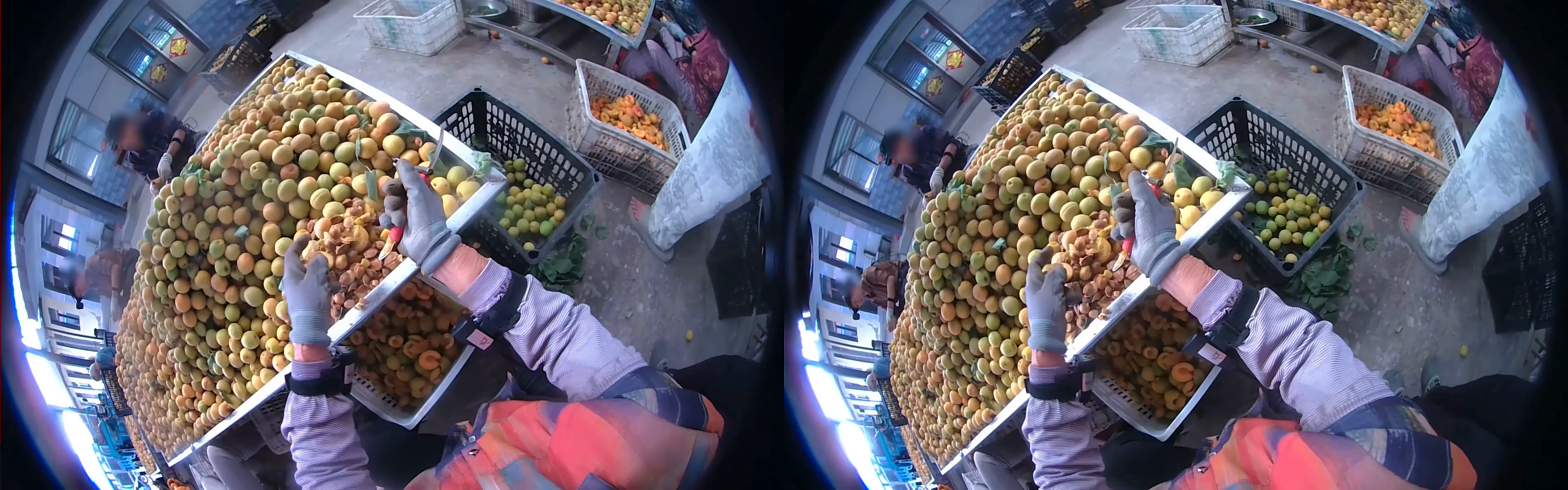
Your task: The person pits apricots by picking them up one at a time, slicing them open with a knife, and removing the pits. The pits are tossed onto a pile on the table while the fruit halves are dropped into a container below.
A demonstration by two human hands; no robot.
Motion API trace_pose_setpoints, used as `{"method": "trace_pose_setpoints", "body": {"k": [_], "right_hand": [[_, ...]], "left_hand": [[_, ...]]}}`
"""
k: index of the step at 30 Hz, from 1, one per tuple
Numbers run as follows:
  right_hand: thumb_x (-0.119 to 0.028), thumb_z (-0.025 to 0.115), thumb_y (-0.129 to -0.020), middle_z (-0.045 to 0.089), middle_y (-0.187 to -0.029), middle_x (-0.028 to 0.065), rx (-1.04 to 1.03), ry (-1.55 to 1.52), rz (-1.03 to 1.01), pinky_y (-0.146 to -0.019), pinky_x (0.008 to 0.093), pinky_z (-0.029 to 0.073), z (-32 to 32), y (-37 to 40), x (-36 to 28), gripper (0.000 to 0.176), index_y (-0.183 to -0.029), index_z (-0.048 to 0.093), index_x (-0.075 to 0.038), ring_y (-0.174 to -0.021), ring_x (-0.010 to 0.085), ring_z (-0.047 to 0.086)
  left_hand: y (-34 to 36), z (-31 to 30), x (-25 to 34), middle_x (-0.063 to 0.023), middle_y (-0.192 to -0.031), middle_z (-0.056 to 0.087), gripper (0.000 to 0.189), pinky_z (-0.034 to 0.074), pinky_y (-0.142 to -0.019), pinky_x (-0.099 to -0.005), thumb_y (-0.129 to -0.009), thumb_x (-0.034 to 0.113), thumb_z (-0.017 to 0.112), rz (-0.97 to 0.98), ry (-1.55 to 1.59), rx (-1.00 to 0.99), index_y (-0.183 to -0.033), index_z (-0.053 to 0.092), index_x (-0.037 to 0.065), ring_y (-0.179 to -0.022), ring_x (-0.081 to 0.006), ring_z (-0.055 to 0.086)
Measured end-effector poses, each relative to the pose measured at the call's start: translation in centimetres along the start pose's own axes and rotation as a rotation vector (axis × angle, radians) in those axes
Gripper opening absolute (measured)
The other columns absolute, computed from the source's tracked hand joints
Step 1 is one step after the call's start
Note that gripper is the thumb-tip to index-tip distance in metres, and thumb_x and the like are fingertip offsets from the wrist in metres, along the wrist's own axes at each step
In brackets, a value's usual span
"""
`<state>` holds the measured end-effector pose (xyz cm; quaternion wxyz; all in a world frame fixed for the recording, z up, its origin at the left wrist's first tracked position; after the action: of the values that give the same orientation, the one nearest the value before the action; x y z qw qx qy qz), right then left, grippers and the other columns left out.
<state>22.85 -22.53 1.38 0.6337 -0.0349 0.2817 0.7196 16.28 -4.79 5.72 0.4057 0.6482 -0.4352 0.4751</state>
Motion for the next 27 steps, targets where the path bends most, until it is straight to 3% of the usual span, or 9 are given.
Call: {"method": "trace_pose_setpoints", "body": {"k": [1, 3, 6, 11, 15, 18, 20, 27], "right_hand": [[-0.042, 0.062, -0.083, 0.043, -0.05, -0.0037, -0.017, 0.01, -0.013, -0.037, 0.0231, 0.036, 0.0, 0.1, -0.1, 0.037, -0.068, 0.05, -0.011, -0.034, 0.0054, 0.033], [-0.042, 0.062, -0.083, 0.043, -0.051, -0.0037, 0.0, 0.012, -0.008, -0.037, 0.023, 0.036, -0.1, 0.1, 0.0, 0.037, -0.069, 0.051, -0.01, -0.035, 0.0055, 0.033], [-0.04, 0.063, -0.083, 0.045, -0.054, -0.003, -0.006, 0.018, 0.027, -0.036, 0.0228, 0.035, -0.4, 0.0, 0.6, 0.035, -0.071, 0.051, -0.01, -0.036, 0.0056, 0.035], [-0.042, 0.062, -0.084, 0.044, -0.052, -0.0031, 0.01, 0.066, 0.098, -0.042, 0.0243, 0.034, 0.2, 1.2, 1.1, 0.037, -0.074, 0.052, -0.008, -0.036, 0.0073, 0.032], [-0.042, 0.062, -0.084, 0.044, -0.052, -0.0032, 0.017, 0.078, 0.122, -0.042, 0.0239, 0.034, 0.2, 1.3, 1.4, 0.036, -0.074, 0.052, -0.008, -0.037, 0.0069, 0.032], [-0.042, 0.062, -0.084, 0.044, -0.053, -0.0033, -0.002, 0.083, 0.117, -0.042, 0.0235, 0.033, 0.2, 1.2, 1.4, 0.037, -0.075, 0.052, -0.008, -0.037, 0.0068, 0.032], [-0.035, 0.068, -0.08, 0.051, -0.062, -0.0004, -0.027, 0.004, 0.134, -0.036, 0.0225, 0.032, 0.0, 1.0, 1.5, 0.031, -0.076, 0.052, -0.009, -0.04, 0.0057, 0.038], [-0.037, 0.067, -0.08, 0.047, -0.056, -0.0017, -0.012, 0.048, 0.13, -0.036, 0.0226, 0.032, 0.0, 1.4, 0.8, 0.033, -0.073, 0.053, -0.008, -0.038, 0.0058, 0.036]], "left_hand": [[-0.5, -0.8, -0.2, 0.0001, -0.076, 0.052, 0.037, 0.047, -0.045, -0.0192, -0.087, 0.007, 0.045, 0.0, -0.001, 0.001, -0.123, 0.043, 0.001, -0.051, -0.0065, 0.051], [-1.1, -1.8, -0.3, 0.0043, -0.068, 0.047, 0.027, 0.036, -0.043, -0.015, -0.088, 0.005, 0.045, 0.07, -0.028, -0.048, -0.115, 0.052, 0.002, -0.051, -0.0009, 0.04], [-0.2, -2.7, 0.2, 0.0042, -0.069, 0.048, 0.026, 0.033, -0.044, -0.014, -0.089, 0.003, 0.043, 0.018, 0.022, 0.01, -0.113, 0.053, 0.001, -0.053, -0.0003, 0.042], [-0.6, -3.7, -0.9, 0.0012, -0.072, 0.051, 0.032, 0.042, -0.049, -0.0182, -0.085, 0.004, 0.045, 0.097, -0.038, -0.036, -0.116, 0.05, -0.002, -0.054, -0.0065, 0.053], [-0.6, -3.9, -0.7, 0.0007, -0.074, 0.051, 0.032, 0.043, -0.05, -0.0181, -0.086, 0.005, 0.045, 0.053, -0.026, -0.029, -0.117, 0.05, -0.002, -0.054, -0.0063, 0.052], [-1.0, -4.2, -0.8, 0.0, -0.076, 0.052, 0.027, 0.044, -0.049, -0.0184, -0.087, 0.007, 0.044, 0.031, 0.006, 0.043, -0.112, 0.052, -0.001, -0.053, -0.0061, 0.051], [-1.5, -4.6, -1.2, -0.0006, -0.078, 0.052, 0.023, 0.045, -0.046, -0.0183, -0.089, 0.009, 0.043, 0.051, 0.031, 0.074, -0.109, 0.053, 0.0, -0.054, -0.0057, 0.05], [-1.6, -5.1, -0.9, -0.0012, -0.084, 0.054, 0.018, 0.045, -0.046, -0.0179, -0.092, 0.014, 0.046, 0.007, 0.018, 0.165, -0.096, 0.058, 0.002, -0.059, -0.0053, 0.051]]}}
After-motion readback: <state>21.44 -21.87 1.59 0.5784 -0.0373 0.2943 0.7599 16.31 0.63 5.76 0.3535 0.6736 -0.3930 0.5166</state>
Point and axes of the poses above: each hand's wrist, its own y-axis away from the middle knuckle, its own z-axis out of the palm, x = y × z, the point moved 5 cm from there along -y, towards the middle knuckle
